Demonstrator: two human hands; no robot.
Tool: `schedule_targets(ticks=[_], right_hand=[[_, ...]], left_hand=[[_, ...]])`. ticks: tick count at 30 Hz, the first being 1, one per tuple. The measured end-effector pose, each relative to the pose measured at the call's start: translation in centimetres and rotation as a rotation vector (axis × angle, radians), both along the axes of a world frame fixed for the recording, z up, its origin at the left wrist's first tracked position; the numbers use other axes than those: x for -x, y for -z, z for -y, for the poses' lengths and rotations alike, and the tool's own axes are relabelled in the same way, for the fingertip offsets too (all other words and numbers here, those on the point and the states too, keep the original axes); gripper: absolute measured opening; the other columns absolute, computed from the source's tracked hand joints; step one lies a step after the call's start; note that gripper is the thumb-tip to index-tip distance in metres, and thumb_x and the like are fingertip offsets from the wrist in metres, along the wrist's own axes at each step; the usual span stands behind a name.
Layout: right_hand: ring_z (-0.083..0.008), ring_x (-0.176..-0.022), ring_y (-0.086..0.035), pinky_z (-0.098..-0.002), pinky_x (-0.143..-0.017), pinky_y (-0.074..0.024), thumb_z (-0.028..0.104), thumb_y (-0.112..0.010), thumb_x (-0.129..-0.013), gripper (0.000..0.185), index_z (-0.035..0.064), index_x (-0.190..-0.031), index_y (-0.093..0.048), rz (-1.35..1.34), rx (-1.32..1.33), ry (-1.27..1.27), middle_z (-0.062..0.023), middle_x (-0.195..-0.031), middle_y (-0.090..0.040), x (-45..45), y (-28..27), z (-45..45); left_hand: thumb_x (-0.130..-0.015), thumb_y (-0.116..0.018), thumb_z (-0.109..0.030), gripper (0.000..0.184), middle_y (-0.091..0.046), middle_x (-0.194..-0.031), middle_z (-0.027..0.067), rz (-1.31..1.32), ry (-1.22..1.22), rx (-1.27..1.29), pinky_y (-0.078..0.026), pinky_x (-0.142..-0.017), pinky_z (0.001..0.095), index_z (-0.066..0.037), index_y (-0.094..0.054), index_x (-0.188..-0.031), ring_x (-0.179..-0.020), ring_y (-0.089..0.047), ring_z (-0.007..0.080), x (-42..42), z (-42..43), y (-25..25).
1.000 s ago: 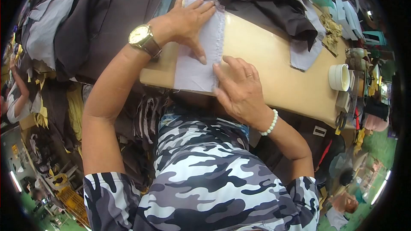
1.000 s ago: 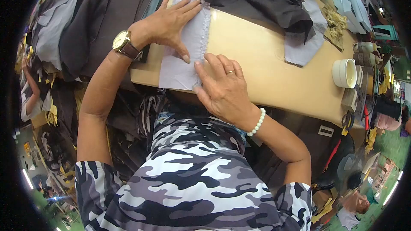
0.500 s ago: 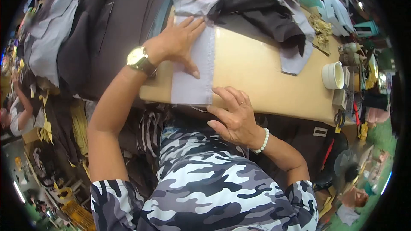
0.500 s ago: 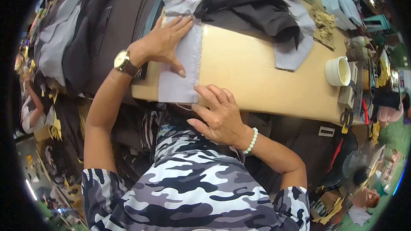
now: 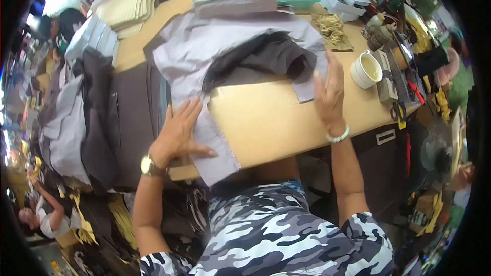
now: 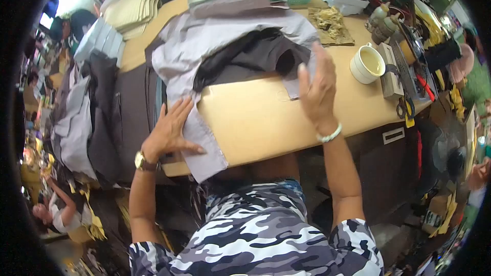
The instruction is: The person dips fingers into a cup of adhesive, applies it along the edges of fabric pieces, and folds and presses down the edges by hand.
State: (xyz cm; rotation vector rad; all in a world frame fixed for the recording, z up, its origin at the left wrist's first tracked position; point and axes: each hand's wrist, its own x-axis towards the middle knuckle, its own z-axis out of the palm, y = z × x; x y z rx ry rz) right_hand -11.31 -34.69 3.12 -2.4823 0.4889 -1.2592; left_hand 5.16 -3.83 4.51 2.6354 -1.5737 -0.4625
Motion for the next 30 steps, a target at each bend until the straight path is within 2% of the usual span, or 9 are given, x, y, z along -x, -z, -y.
schedule_targets(ticks=[6, 9, 10, 12, 15, 20, 21, 23, 30], right_hand=[[-0.0428, -0.1, -0.057, -0.0451, -0.086, -0.0454, 0.033, -0.063, -0.082, 0.077, -0.006, -0.136, -0.025, -0.334, -0.503, 0.272, -0.0316, -0.109, -0.057, -1.8, 2.2, 6.8], [-0.0436, -0.096, -0.058, -0.0455, -0.083, -0.047, 0.039, -0.068, -0.076, 0.084, -0.0059, -0.134, -0.028, -0.309, -0.44, 0.325, -0.0314, -0.105, -0.058, -2.9, 2.9, 7.9], [-0.0432, -0.097, -0.059, -0.0455, -0.083, -0.0472, 0.033, -0.067, -0.077, 0.077, -0.0036, -0.134, -0.03, -0.323, -0.452, 0.352, -0.0295, -0.106, -0.059, -3.0, 2.5, 7.8], [-0.0426, -0.094, -0.06, -0.046, -0.082, -0.0471, 0.028, -0.065, -0.076, 0.074, -0.0022, -0.134, -0.031, -0.256, -0.485, 0.296, -0.0264, -0.103, -0.061, -2.9, 3.8, 8.4], [-0.0335, -0.081, -0.063, -0.0402, -0.076, -0.0487, 0.007, -0.056, -0.074, 0.065, -0.0004, -0.135, -0.033, -0.068, -0.615, 0.194, -0.0182, -0.091, -0.064, -2.0, 3.6, 8.2], [-0.023, -0.071, -0.061, -0.0312, -0.07, -0.0482, -0.006, -0.048, -0.073, 0.063, -0.0016, -0.134, -0.034, 0.149, -0.798, 0.015, -0.0144, -0.083, -0.063, -1.0, 4.7, 9.4], [-0.0208, -0.07, -0.06, -0.0303, -0.069, -0.0477, -0.004, -0.048, -0.075, 0.062, -0.0013, -0.135, -0.033, 0.134, -0.762, 0.035, -0.0133, -0.081, -0.063, -1.0, 4.7, 9.4], [-0.0165, -0.069, -0.058, -0.0285, -0.069, -0.0467, 0.0, -0.048, -0.079, 0.06, -0.0005, -0.137, -0.032, 0.097, -0.698, 0.074, -0.0111, -0.076, -0.062, -1.2, 4.8, 9.2], [-0.04, -0.084, -0.063, -0.0456, -0.073, -0.0491, 0.036, -0.061, -0.077, 0.079, -0.0018, -0.137, -0.025, -0.291, -0.595, 0.222, -0.0224, -0.089, -0.065, -3.0, 1.7, 6.5]], left_hand=[[-0.062, -0.066, -0.07, 0.097, -0.046, -0.135, 0.0188, 0.019, -0.016, -0.089, -0.022, -0.105, 0.0597, 0.003, -0.051, -0.124, -0.124, -0.045, 0.0308, 0.5, 0.2, -2.3], [-0.067, -0.064, -0.067, 0.088, -0.051, -0.128, 0.0186, -0.059, -0.042, -0.251, -0.027, -0.1, 0.0593, 0.003, -0.054, -0.12, -0.115, -0.051, 0.0314, 0.5, 5.6, -6.0], [-0.071, -0.065, -0.061, 0.082, -0.054, -0.123, 0.0178, 0.028, -0.012, -0.23, -0.031, -0.098, 0.055, 0.002, -0.051, -0.123, -0.11, -0.053, 0.03, 1.3, 8.0, -6.8], [-0.069, -0.071, -0.052, 0.083, -0.053, -0.123, 0.0175, 0.23, 0.216, 0.363, -0.032, -0.097, 0.0512, 0.0, -0.046, -0.128, -0.111, -0.052, 0.029, 1.2, 11.3, -4.0], [-0.067, -0.074, -0.028, 0.085, -0.048, -0.129, 0.0161, 0.248, 0.356, 0.632, -0.038, -0.095, 0.0404, -0.002, -0.034, -0.137, -0.113, -0.049, 0.0304, 3.9, 18.7, -3.1], [-0.065, -0.054, 0.005, 0.045, -0.062, -0.107, 0.0122, 0.001, 0.207, 0.623, -0.046, -0.087, 0.0361, -0.007, -0.063, -0.107, -0.1, -0.057, 0.0306, 1.3, 24.6, 0.6], [-0.063, -0.048, 0.011, 0.033, -0.065, -0.095, 0.0112, -0.023, 0.167, 0.715, -0.048, -0.083, 0.0345, -0.005, -0.069, -0.082, -0.093, -0.061, 0.0307, 0.7, 24.6, 0.4], [-0.061, -0.046, 0.011, 0.031, -0.066, -0.09, 0.0118, -0.16, 0.078, 0.785, -0.047, -0.083, 0.0333, -0.003, -0.068, -0.076, -0.09, -0.062, 0.0287, -1.2, 24.1, 0.0], [-0.071, -0.047, 0.012, 0.022, -0.065, -0.097, 0.0104, -0.644, -0.011, 0.788, -0.047, -0.082, 0.0294, 0.002, -0.065, -0.076, -0.092, -0.059, 0.0191, -3.8, 22.1, 4.4]])
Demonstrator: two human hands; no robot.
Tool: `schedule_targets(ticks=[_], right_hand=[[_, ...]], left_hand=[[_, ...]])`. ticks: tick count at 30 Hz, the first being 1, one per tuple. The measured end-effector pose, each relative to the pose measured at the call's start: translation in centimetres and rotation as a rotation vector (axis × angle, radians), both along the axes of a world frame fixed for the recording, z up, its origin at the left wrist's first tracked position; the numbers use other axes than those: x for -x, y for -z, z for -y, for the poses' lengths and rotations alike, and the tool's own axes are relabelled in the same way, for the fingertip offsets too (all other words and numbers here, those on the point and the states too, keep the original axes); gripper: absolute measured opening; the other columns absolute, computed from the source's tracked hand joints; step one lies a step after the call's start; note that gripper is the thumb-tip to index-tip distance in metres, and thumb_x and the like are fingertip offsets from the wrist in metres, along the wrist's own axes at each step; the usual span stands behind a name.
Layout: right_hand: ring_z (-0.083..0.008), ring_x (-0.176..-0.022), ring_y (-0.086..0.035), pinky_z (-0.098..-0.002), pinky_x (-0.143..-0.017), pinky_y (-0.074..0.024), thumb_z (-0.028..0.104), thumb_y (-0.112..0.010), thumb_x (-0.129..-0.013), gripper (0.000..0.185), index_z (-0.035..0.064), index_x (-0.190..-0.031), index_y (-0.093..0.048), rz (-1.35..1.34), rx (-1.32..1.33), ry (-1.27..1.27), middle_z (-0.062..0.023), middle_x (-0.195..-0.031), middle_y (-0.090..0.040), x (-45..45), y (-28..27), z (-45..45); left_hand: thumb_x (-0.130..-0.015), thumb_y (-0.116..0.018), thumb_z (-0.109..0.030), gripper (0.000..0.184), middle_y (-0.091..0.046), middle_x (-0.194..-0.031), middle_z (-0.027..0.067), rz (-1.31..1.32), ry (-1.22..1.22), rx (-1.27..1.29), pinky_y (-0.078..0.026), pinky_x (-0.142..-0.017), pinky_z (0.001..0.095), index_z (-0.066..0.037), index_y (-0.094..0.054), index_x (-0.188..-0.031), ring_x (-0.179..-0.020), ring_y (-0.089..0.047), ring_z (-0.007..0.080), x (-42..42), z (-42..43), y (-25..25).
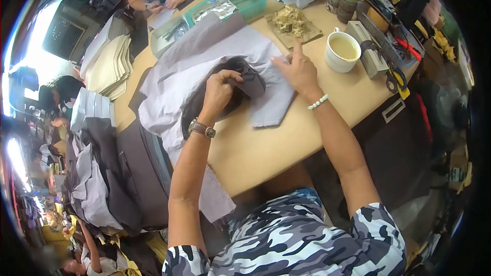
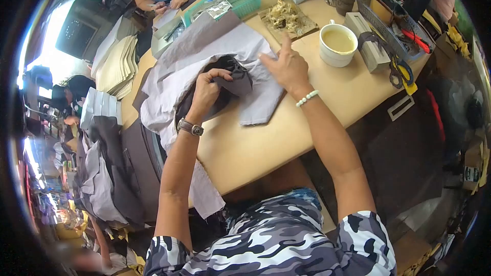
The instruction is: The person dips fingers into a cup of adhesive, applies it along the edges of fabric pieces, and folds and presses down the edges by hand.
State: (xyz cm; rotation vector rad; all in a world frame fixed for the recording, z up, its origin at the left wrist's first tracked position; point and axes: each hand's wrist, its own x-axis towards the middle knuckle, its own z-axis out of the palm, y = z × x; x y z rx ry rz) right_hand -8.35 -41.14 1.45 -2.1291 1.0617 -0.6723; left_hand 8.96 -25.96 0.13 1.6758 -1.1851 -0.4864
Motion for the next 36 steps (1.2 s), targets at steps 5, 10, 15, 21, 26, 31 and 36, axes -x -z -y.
schedule_targets(ticks=[5, 10, 15, 21, 26, 31, 36], right_hand=[[-0.0399, -0.083, -0.063, -0.0437, -0.073, -0.0489, 0.024, -0.063, -0.07, 0.085, -0.0002, -0.14, -0.021, -0.084, -0.009, -0.173, -0.0224, -0.086, -0.064, 1.3, 0.4, 0.3], [-0.0366, -0.077, -0.061, -0.041, -0.072, -0.0481, 0.009, -0.062, -0.064, 0.09, 0.0003, -0.142, -0.019, -0.026, -0.17, -0.341, -0.0194, -0.081, -0.063, 3.0, 0.0, -0.6], [-0.0328, -0.077, -0.061, -0.037, -0.071, -0.0482, 0.004, -0.059, -0.065, 0.085, -0.0015, -0.141, -0.021, 0.155, -0.264, -0.362, -0.0185, -0.081, -0.061, 3.3, -0.6, -0.4], [-0.0349, -0.081, -0.061, -0.0395, -0.077, -0.0482, -0.002, -0.052, -0.069, 0.077, 0.0003, -0.14, -0.023, 0.375, -0.182, -0.198, -0.0214, -0.088, -0.061, 2.2, 0.4, -0.9], [-0.0381, -0.087, -0.062, -0.0415, -0.079, -0.0486, -0.004, -0.049, -0.069, 0.081, 0.0027, -0.143, -0.018, 0.456, -0.072, -0.206, -0.0232, -0.093, -0.062, 1.8, -0.3, -1.9], [-0.0371, -0.084, -0.063, -0.0416, -0.076, -0.0496, -0.005, -0.047, -0.067, 0.084, 0.0056, -0.145, -0.016, 0.589, 0.167, -0.348, -0.0203, -0.09, -0.063, 1.3, 0.1, -3.2], [-0.0347, -0.077, -0.063, -0.0397, -0.071, -0.0499, -0.007, -0.046, -0.066, 0.083, 0.0037, -0.144, -0.018, 0.531, 0.202, -0.359, -0.0176, -0.086, -0.063, 1.6, -0.2, -3.5]], left_hand=[[-0.083, -0.054, -0.001, 0.011, -0.062, -0.107, 0.0098, -0.347, -0.029, -0.022, -0.047, -0.079, 0.0252, -0.004, -0.064, -0.08, -0.092, -0.058, 0.0153, -0.7, -0.5, 1.1], [-0.089, -0.051, -0.011, 0.015, -0.062, -0.108, 0.0114, -0.761, -0.108, 0.043, -0.049, -0.079, 0.0272, -0.007, -0.062, -0.081, -0.09, -0.06, 0.0152, -3.1, -0.7, 2.2], [-0.087, -0.051, -0.012, 0.014, -0.063, -0.108, 0.0113, -0.719, -0.098, -0.005, -0.049, -0.083, 0.028, -0.005, -0.063, -0.085, -0.092, -0.06, 0.0159, -3.1, -0.7, 1.6], [-0.078, -0.054, -0.016, 0.038, -0.063, -0.105, 0.009, -0.059, 0.097, -0.256, -0.041, -0.09, 0.0246, 0.004, -0.062, -0.108, -0.098, -0.057, 0.0154, -2.3, 0.7, -7.8], [-0.084, -0.055, -0.042, 0.05, -0.066, -0.095, 0.013, 0.212, 0.032, -0.283, -0.046, -0.079, 0.0298, 0.0, -0.062, -0.109, -0.09, -0.061, 0.0211, -0.2, 8.0, -11.8], [-0.078, -0.062, -0.039, 0.052, -0.065, -0.094, 0.0242, 0.828, 0.143, -0.548, -0.051, -0.069, 0.0401, 0.001, -0.06, -0.111, -0.087, -0.064, 0.0363, 1.1, 15.2, -5.7], [-0.076, -0.061, -0.02, 0.041, -0.065, -0.095, 0.0234, 0.712, 0.309, -0.621, -0.053, -0.066, 0.0375, 0.001, -0.061, -0.112, -0.083, -0.064, 0.0367, -1.3, 16.4, -3.9]])
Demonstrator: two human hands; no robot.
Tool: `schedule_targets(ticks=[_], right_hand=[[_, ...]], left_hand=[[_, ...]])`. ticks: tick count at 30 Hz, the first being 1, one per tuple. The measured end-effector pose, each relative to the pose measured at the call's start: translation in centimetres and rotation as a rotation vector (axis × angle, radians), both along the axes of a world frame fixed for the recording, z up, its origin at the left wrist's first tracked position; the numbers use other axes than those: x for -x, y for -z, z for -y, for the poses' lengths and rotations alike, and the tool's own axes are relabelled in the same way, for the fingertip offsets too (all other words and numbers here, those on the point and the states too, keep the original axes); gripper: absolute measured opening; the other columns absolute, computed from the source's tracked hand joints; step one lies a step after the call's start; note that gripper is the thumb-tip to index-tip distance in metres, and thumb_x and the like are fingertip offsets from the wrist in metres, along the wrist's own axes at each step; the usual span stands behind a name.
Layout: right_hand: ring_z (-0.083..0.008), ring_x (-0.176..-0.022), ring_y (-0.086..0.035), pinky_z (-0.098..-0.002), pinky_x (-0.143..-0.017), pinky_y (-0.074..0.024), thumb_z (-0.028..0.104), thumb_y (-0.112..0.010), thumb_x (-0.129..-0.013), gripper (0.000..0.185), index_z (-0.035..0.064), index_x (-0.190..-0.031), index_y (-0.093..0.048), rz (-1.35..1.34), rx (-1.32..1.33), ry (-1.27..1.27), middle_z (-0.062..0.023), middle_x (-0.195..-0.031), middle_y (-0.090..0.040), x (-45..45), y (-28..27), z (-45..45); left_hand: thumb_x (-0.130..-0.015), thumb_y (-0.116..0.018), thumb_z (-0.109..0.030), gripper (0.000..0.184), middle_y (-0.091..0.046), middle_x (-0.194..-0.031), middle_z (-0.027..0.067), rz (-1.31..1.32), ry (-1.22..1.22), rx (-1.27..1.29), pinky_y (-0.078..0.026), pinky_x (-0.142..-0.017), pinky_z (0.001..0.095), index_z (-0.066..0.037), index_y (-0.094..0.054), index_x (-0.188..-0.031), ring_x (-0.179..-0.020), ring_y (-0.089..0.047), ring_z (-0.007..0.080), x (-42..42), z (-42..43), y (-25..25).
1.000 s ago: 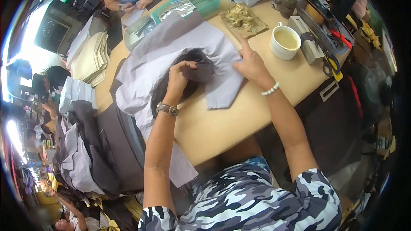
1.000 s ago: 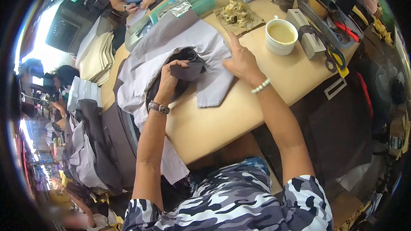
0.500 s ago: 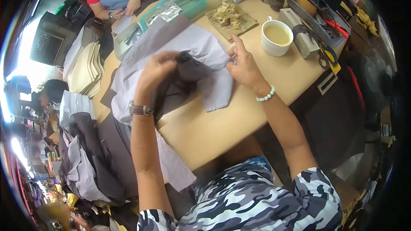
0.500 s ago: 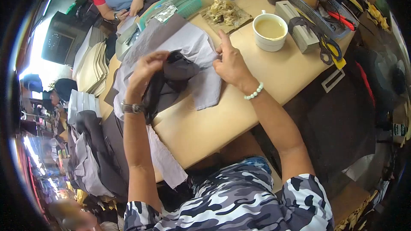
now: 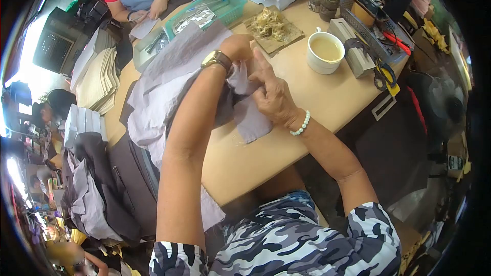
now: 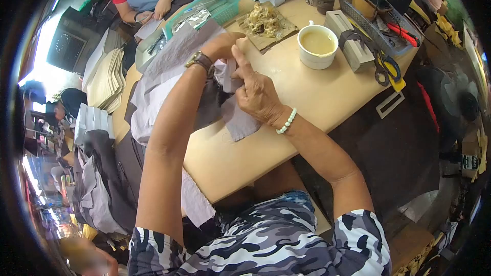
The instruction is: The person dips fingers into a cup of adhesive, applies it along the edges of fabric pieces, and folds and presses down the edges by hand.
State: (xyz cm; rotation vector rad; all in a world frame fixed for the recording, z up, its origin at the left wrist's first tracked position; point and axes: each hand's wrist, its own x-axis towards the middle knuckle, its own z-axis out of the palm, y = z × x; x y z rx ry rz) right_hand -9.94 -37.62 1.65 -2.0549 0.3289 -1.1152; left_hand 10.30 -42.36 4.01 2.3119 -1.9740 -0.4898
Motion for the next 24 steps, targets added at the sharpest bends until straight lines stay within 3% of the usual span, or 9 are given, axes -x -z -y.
schedule_targets(ticks=[2, 5, 9, 10, 13, 16, 19, 23, 24], right_hand=[[-0.0319, -0.078, -0.062, -0.0373, -0.075, -0.0487, -0.006, -0.046, -0.069, 0.082, 0.0036, -0.144, -0.016, -0.063, -0.001, 0.04, -0.0169, -0.085, -0.062, 0.1, -0.1, -0.1], [-0.0321, -0.075, -0.062, -0.0378, -0.072, -0.0484, -0.004, -0.049, -0.069, 0.081, 0.0009, -0.143, -0.016, -0.177, -0.126, 0.075, -0.017, -0.081, -0.061, -0.2, -0.4, -0.4], [-0.0344, -0.07, -0.062, -0.0407, -0.067, -0.0486, 0.003, -0.053, -0.069, 0.08, -0.001, -0.141, -0.019, -0.17, -0.074, 0.147, -0.0167, -0.078, -0.061, -0.9, -2.0, -1.8], [-0.0348, -0.07, -0.062, -0.0411, -0.067, -0.0486, 0.004, -0.054, -0.069, 0.08, -0.0009, -0.141, -0.02, -0.221, -0.046, 0.167, -0.0169, -0.078, -0.061, -1.0, -2.3, -1.8], [-0.0349, -0.068, -0.062, -0.0415, -0.066, -0.0489, 0.007, -0.055, -0.069, 0.079, -0.0003, -0.14, -0.023, -0.347, 0.018, 0.226, -0.0173, -0.076, -0.062, -1.4, -3.2, -1.1], [-0.0302, -0.067, -0.062, -0.0374, -0.068, -0.0503, 0.007, -0.054, -0.069, 0.078, -0.0005, -0.14, -0.024, -0.363, -0.097, 0.193, -0.017, -0.079, -0.062, -1.0, -5.2, 0.1], [-0.0362, -0.067, -0.062, -0.0426, -0.068, -0.0507, 0.01, -0.053, -0.069, 0.081, -0.0045, -0.141, -0.018, -0.05, -0.047, 0.192, -0.0153, -0.074, -0.063, -2.2, -6.6, 0.8], [-0.0351, -0.068, -0.063, -0.0417, -0.068, -0.0506, 0.01, -0.055, -0.069, 0.082, -0.0039, -0.141, -0.018, 0.009, 0.068, 0.208, -0.0137, -0.073, -0.064, -3.4, -10.9, 0.2], [-0.0345, -0.071, -0.064, -0.0425, -0.068, -0.0504, 0.009, -0.055, -0.068, 0.081, -0.004, -0.14, -0.021, -0.055, 0.077, 0.227, -0.015, -0.076, -0.065, -3.5, -11.6, 0.0]], left_hand=[[-0.077, -0.058, -0.014, 0.037, -0.065, -0.095, 0.0232, -0.17, -0.144, -0.157, -0.053, -0.065, 0.0368, 0.001, -0.062, -0.11, -0.081, -0.065, 0.0363, -0.5, -0.7, -1.7], [-0.072, -0.061, -0.007, 0.027, -0.065, -0.09, 0.0182, -0.607, -0.473, -0.118, -0.052, -0.065, 0.0355, 0.0, -0.064, -0.098, -0.081, -0.064, 0.033, -2.3, -2.5, -1.7], [-0.061, -0.069, -0.001, 0.016, -0.061, -0.076, 0.0143, 0.273, 0.624, 0.2, -0.05, -0.068, 0.0344, 0.001, -0.06, -0.074, -0.077, -0.061, 0.031, -4.8, -4.9, -3.0], [-0.064, -0.069, -0.005, 0.013, -0.061, -0.077, 0.0151, 0.363, 0.507, 0.298, -0.05, -0.068, 0.0362, 0.001, -0.06, -0.072, -0.077, -0.061, 0.0316, -5.1, -5.6, -2.8], [-0.07, -0.065, -0.006, 0.006, -0.06, -0.078, 0.0123, -0.73, -0.481, 0.354, -0.051, -0.064, 0.0361, -0.002, -0.061, -0.073, -0.076, -0.063, 0.0257, -0.7, -7.8, -8.2], [-0.078, -0.058, -0.007, 0.025, -0.056, -0.088, 0.0094, -0.854, -0.402, 0.631, -0.058, -0.063, 0.0308, 0.006, -0.056, -0.1, -0.077, -0.064, 0.0186, 0.2, -9.6, -11.7], [-0.082, -0.06, -0.012, 0.041, -0.056, -0.09, 0.0123, -0.83, -0.451, 0.713, -0.058, -0.068, 0.0292, 0.014, -0.046, -0.111, -0.076, -0.064, 0.0205, -1.6, -9.9, -14.1], [-0.086, -0.06, -0.017, 0.048, -0.056, -0.09, 0.0148, -0.821, -0.565, 0.877, -0.058, -0.066, 0.0297, 0.016, -0.039, -0.115, -0.075, -0.065, 0.0215, 1.0, -10.6, -16.4], [-0.086, -0.059, -0.014, 0.041, -0.056, -0.087, 0.0147, -0.866, -0.465, 0.857, -0.058, -0.064, 0.0293, 0.014, -0.041, -0.11, -0.073, -0.065, 0.0218, 0.2, -10.9, -16.5]])
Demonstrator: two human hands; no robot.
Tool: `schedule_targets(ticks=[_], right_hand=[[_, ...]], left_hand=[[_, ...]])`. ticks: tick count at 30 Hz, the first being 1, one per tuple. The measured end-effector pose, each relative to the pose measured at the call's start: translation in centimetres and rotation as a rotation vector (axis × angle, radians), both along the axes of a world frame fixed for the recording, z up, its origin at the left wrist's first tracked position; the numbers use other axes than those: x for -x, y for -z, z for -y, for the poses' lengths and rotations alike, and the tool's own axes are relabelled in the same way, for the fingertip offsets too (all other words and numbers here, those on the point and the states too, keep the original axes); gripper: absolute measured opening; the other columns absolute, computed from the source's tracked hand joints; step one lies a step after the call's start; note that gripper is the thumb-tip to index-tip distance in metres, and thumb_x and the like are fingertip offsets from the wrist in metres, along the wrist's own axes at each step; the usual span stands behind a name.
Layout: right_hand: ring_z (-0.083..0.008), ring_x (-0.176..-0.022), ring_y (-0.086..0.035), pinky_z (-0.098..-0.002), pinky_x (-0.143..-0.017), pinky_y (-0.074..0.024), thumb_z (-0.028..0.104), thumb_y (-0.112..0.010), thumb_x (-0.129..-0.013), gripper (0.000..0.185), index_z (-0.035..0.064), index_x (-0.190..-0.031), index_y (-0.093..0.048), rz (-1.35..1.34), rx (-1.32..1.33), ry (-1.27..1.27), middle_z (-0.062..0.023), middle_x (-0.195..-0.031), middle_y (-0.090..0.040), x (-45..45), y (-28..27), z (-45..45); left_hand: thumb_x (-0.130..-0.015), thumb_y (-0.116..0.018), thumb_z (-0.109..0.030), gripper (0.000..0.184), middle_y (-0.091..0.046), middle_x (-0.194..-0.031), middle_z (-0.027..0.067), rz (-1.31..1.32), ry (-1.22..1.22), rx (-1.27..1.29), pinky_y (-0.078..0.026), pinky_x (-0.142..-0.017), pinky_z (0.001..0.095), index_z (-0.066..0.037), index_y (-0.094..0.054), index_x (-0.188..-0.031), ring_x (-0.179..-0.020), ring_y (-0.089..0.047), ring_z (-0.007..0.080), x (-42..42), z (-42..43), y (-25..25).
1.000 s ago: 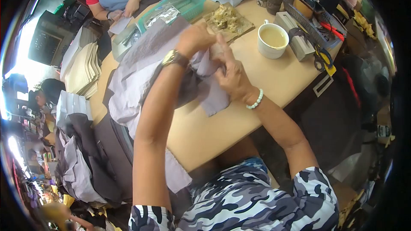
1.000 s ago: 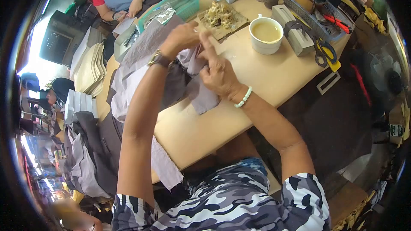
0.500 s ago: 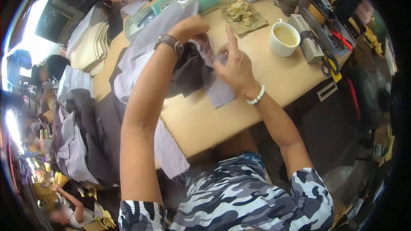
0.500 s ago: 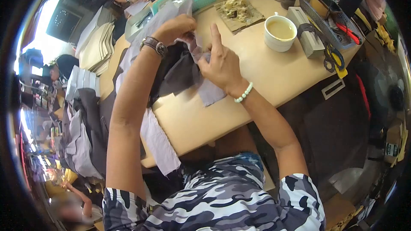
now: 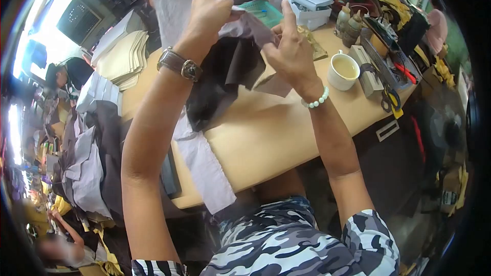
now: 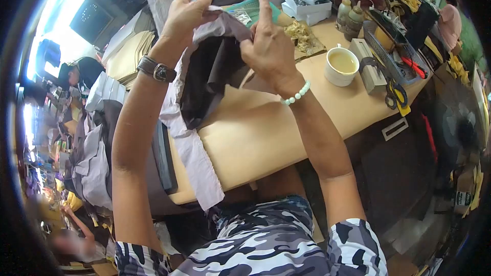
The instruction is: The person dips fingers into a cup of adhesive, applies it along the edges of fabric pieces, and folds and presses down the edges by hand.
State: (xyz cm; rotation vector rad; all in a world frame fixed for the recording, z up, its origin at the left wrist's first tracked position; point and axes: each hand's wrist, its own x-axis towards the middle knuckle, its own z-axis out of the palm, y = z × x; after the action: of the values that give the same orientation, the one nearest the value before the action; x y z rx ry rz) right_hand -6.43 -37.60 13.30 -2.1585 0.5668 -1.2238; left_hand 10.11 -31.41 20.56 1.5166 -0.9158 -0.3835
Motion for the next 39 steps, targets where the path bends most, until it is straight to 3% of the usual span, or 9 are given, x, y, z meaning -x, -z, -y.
schedule_targets(ticks=[5, 8, 11, 17, 23, 29, 33, 36, 39], right_hand=[[-0.035, -0.082, -0.065, -0.042, -0.075, -0.0501, 0.0, -0.049, -0.066, 0.073, -0.0037, -0.136, -0.03, -0.117, 0.016, 0.043, -0.0201, -0.086, -0.067, 0.7, 1.4, 3.0], [-0.0392, -0.095, -0.062, -0.0386, -0.086, -0.0476, -0.001, -0.047, -0.069, 0.065, -0.0054, -0.133, -0.034, 0.031, 0.034, -0.069, -0.0284, -0.099, -0.063, -0.1, 2.4, 8.0], [-0.0407, -0.099, -0.061, -0.0377, -0.092, -0.0452, 0.0, -0.046, -0.073, 0.058, -0.0074, -0.13, -0.037, -0.055, 0.195, 0.095, -0.0315, -0.107, -0.059, -1.5, 1.1, 11.7], [-0.0333, -0.093, -0.063, -0.0399, -0.087, -0.0457, 0.008, -0.047, -0.078, 0.047, -0.0021, -0.125, -0.047, 0.037, 0.459, 0.321, -0.0224, -0.106, -0.063, -0.2, -11.2, 24.4], [-0.0314, -0.096, -0.062, -0.0423, -0.092, -0.0421, 0.021, -0.044, -0.085, 0.042, -0.0012, -0.12, -0.054, 0.037, 0.799, 0.232, -0.0186, -0.105, -0.064, 6.5, -15.4, 9.9], [-0.0295, -0.1, -0.06, -0.0448, -0.097, -0.0386, 0.034, -0.041, -0.093, 0.045, -0.0004, -0.114, -0.06, -0.105, 0.782, -0.112, -0.0148, -0.105, -0.065, 8.7, -7.3, -5.6], [-0.0269, -0.1, -0.061, -0.0464, -0.096, -0.0366, 0.004, -0.056, -0.078, 0.043, -0.0014, -0.121, -0.055, -0.244, 0.547, -0.45, -0.0138, -0.107, -0.064, 8.2, 4.5, -12.3], [-0.0235, -0.092, -0.059, -0.0452, -0.094, -0.0385, 0.009, -0.06, -0.077, 0.051, 0.0016, -0.127, -0.05, -0.36, 0.409, -0.644, -0.0116, -0.106, -0.062, 7.9, 10.7, -17.0], [-0.0236, -0.096, -0.058, -0.046, -0.094, -0.0383, 0.019, -0.065, -0.077, 0.059, 0.001, -0.13, -0.047, -0.419, 0.321, -0.813, -0.013, -0.11, -0.061, 7.2, 10.6, -19.1]], left_hand=[[-0.08, -0.051, 0.003, 0.016, -0.058, -0.086, 0.0137, 0.139, -0.134, 0.157, -0.054, -0.06, 0.0289, 0.006, -0.047, -0.095, -0.073, -0.063, 0.0182, -4.0, -1.8, -2.7], [-0.074, -0.053, -0.004, 0.006, -0.053, -0.068, 0.0084, 0.189, -0.303, 0.299, -0.044, -0.045, 0.0328, -0.001, -0.053, -0.079, -0.054, -0.055, 0.0162, -8.5, -0.7, -1.7], [-0.075, -0.053, -0.005, 0.011, -0.054, -0.071, 0.0083, 0.398, -0.513, 0.043, -0.044, -0.047, 0.032, 0.0, -0.052, -0.085, -0.056, -0.055, 0.0156, -11.8, 0.4, -0.4], [-0.076, -0.053, -0.006, 0.022, -0.056, -0.078, 0.0076, 0.414, -0.281, 0.004, -0.045, -0.053, 0.03, 0.0, -0.051, -0.097, -0.063, -0.055, 0.0142, 4.5, -13.6, 8.9], [-0.076, -0.054, -0.008, 0.034, -0.057, -0.084, 0.0069, 0.209, -0.143, 0.003, -0.046, -0.06, 0.0281, 0.0, -0.05, -0.109, -0.07, -0.055, 0.0127, 10.4, -21.1, 12.1], [-0.077, -0.054, -0.009, 0.045, -0.058, -0.091, 0.0061, 0.205, -0.257, 0.186, -0.046, -0.067, 0.0262, 0.0, -0.049, -0.122, -0.077, -0.056, 0.0112, -6.5, -17.0, 4.1], [-0.079, -0.055, -0.017, 0.065, -0.057, -0.107, 0.0082, -0.11, -0.078, -0.192, -0.046, -0.072, 0.0251, -0.002, -0.036, -0.14, -0.082, -0.054, 0.0119, -12.5, -19.7, 14.6], [-0.078, -0.063, -0.022, 0.07, -0.053, -0.125, 0.015, -0.228, -0.192, -0.4, -0.044, -0.087, 0.0278, 0.0, -0.036, -0.139, -0.108, -0.053, 0.0178, -9.4, -20.4, 18.9], [-0.076, -0.062, -0.008, 0.07, -0.054, -0.122, 0.0166, -0.415, -0.214, -0.289, -0.043, -0.091, 0.0266, 0.002, -0.033, -0.139, -0.105, -0.055, 0.017, -9.0, -20.3, 21.3]])
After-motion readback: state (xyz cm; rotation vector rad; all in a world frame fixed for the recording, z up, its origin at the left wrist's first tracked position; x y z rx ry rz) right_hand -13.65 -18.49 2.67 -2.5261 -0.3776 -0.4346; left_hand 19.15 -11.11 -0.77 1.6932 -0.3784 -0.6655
